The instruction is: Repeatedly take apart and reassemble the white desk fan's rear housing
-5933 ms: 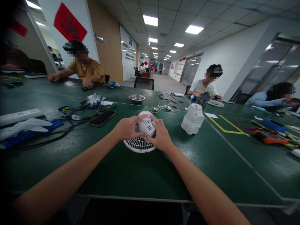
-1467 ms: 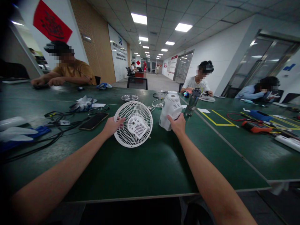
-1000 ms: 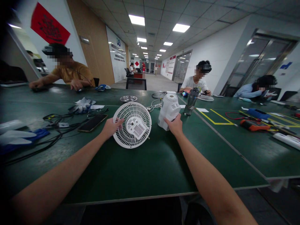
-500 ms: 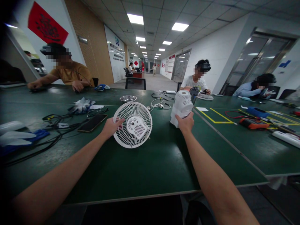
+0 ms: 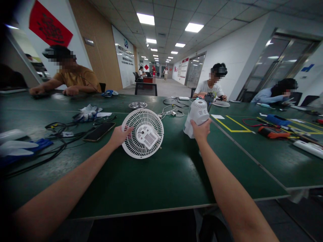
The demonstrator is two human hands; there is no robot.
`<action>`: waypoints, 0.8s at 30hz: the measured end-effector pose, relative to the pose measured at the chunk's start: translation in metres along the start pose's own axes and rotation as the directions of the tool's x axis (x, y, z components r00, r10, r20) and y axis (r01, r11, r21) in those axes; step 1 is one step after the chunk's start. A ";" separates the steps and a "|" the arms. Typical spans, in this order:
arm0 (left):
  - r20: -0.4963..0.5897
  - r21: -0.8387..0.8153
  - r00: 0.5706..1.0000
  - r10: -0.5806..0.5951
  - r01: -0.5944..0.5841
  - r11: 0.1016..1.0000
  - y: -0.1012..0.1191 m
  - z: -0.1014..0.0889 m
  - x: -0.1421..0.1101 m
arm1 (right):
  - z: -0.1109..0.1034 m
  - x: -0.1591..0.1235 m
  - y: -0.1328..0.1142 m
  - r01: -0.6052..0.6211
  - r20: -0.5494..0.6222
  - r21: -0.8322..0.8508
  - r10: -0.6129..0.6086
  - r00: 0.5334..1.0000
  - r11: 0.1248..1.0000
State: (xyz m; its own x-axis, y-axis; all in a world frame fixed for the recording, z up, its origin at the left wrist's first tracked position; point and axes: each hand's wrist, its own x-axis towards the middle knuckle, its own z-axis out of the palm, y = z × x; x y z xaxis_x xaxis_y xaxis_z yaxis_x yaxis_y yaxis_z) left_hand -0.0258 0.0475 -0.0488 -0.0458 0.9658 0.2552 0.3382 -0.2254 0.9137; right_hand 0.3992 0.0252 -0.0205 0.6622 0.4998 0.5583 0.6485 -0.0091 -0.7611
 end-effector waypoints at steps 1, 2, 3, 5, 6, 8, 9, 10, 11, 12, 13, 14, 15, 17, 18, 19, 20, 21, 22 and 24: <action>0.001 -0.006 1.000 -0.007 0.007 1.000 0.000 0.000 0.000 | -0.001 0.001 -0.001 0.038 -0.025 0.014 -0.038 0.999 0.999; 0.002 -0.016 1.000 -0.017 0.017 1.000 0.001 0.000 0.000 | -0.002 0.002 -0.001 0.076 -0.050 0.028 -0.075 0.996 0.997; 0.001 -0.029 1.000 -0.030 0.030 0.999 0.002 0.001 -0.001 | -0.002 0.003 -0.001 0.111 -0.071 0.043 -0.107 0.992 0.993; -0.002 -0.054 0.999 -0.054 0.054 0.997 0.004 0.001 -0.002 | -0.003 0.005 0.000 0.154 -0.099 0.067 -0.147 0.984 0.986; -0.002 -0.060 0.998 -0.060 0.059 0.996 0.005 0.001 -0.003 | -0.004 0.006 0.000 0.161 -0.108 0.079 -0.152 0.982 0.984; -0.001 -0.059 0.998 -0.058 0.058 0.997 0.007 0.001 -0.004 | -0.004 0.007 0.002 0.163 -0.115 0.108 -0.150 0.982 0.981; 0.000 -0.054 0.998 -0.056 0.056 0.997 0.008 0.001 -0.004 | -0.004 0.007 0.003 0.162 -0.116 0.121 -0.148 0.982 0.979; 0.003 -0.053 0.998 -0.057 0.057 0.997 0.008 0.001 -0.004 | -0.004 0.007 0.003 0.160 -0.119 0.129 -0.145 0.982 0.979; 0.007 -0.053 0.998 -0.059 0.059 0.997 0.008 0.000 -0.004 | -0.004 0.006 0.003 0.159 -0.119 0.131 -0.144 0.982 0.978; 0.011 -0.053 0.998 -0.059 0.059 0.997 0.008 0.000 -0.004 | -0.004 0.006 0.003 0.158 -0.118 0.128 -0.144 0.983 0.979; 0.013 -0.050 0.998 -0.058 0.059 0.997 0.007 0.000 -0.003 | -0.004 0.006 0.002 0.158 -0.117 0.120 -0.144 0.983 0.980; 0.013 -0.044 0.998 -0.053 0.054 0.998 0.006 0.000 -0.003 | -0.004 0.006 0.002 0.160 -0.119 0.110 -0.146 0.982 0.981; 0.014 -0.034 0.999 -0.044 0.044 0.998 0.006 -0.001 -0.003 | -0.004 0.007 0.002 0.165 -0.123 0.100 -0.153 0.981 0.981; 0.012 -0.015 1.000 -0.018 0.019 1.000 0.005 -0.001 -0.003 | -0.004 0.007 0.001 0.183 -0.143 0.078 -0.170 0.975 0.980; 0.012 -0.010 1.000 -0.011 0.011 1.000 0.005 -0.001 -0.003 | -0.004 0.007 0.001 0.190 -0.154 0.067 -0.178 0.972 0.980; 0.010 -0.010 1.000 -0.008 0.008 1.000 0.005 -0.001 -0.003 | -0.004 0.007 0.001 0.194 -0.162 0.055 -0.183 0.970 0.980; 0.009 -0.014 1.000 -0.010 0.011 1.000 0.005 -0.001 -0.004 | -0.004 0.007 0.001 0.195 -0.163 0.043 -0.186 0.969 0.980; 0.009 -0.020 1.000 -0.016 0.016 1.000 0.005 -0.001 -0.004 | -0.004 0.007 0.001 0.195 -0.162 0.032 -0.187 0.969 0.980; 0.010 -0.026 1.000 -0.022 0.022 0.999 0.006 -0.001 -0.004 | -0.005 0.007 0.001 0.192 -0.159 0.023 -0.186 0.970 0.981; 0.016 -0.031 1.000 -0.020 0.020 0.999 0.005 -0.001 -0.003 | -0.005 0.006 0.000 0.187 -0.158 0.019 -0.182 0.971 0.982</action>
State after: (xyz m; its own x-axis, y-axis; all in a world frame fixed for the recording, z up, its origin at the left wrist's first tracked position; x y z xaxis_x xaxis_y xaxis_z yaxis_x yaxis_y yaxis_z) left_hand -0.0251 0.0430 -0.0444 -0.0376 0.9719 0.2322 0.3083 -0.2097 0.9279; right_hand 0.4053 0.0235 -0.0153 0.5844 0.3499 0.7322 0.7537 0.1006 -0.6495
